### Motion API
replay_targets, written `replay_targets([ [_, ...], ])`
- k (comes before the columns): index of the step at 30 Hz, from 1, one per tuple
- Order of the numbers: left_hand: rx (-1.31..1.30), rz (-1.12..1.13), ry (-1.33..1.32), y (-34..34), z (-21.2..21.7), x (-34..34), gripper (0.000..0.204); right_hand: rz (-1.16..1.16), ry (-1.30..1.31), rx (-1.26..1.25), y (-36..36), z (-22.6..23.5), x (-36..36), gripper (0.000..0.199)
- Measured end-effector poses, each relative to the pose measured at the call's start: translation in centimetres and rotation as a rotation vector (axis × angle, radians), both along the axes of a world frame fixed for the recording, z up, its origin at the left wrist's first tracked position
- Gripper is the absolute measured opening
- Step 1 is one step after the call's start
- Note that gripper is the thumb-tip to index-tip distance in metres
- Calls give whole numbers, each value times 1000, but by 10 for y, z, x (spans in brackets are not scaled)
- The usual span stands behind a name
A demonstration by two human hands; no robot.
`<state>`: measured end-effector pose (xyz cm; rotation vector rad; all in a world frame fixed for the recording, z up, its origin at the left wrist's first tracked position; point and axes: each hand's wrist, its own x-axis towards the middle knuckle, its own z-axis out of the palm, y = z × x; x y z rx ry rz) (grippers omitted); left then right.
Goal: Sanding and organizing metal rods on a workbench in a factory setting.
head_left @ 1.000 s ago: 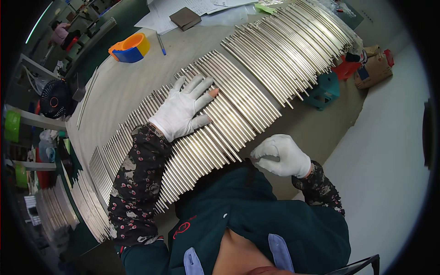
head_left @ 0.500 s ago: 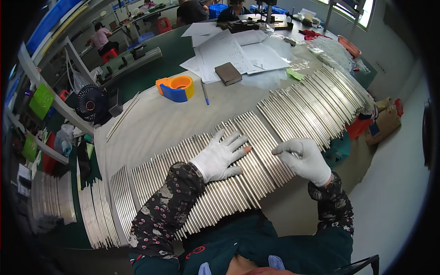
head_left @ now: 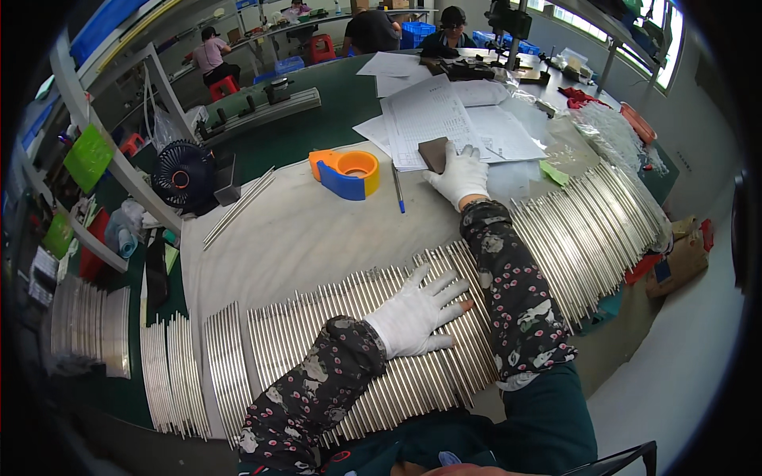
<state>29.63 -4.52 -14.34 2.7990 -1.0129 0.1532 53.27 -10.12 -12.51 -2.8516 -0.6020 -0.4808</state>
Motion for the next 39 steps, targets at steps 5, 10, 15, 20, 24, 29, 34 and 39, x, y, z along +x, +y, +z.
replay_targets([
  [5,-31,2,9,-2,-4,-3,65,25,51,-102,-3,4,3,54],
  [10,-28,3,12,3,-6,0,65,257,99,232,-70,48,-64,51],
  [15,5,18,-22,10,3,2,65,264,45,189,-169,52,-166,51],
  [20,64,-11,-36,9,-2,8,65,239,36,-15,-214,20,-212,55],
  [24,101,-5,-27,5,-1,6,66,185,17,81,-199,10,-209,70],
  [29,109,-4,-3,3,0,3,70,192,-11,59,-211,-1,-221,65],
  [34,50,12,-37,-1,-3,-1,70,58,-17,287,-239,2,-264,71],
  [39,88,36,5,-1,-3,-3,72,39,87,217,-245,5,-294,71],
])
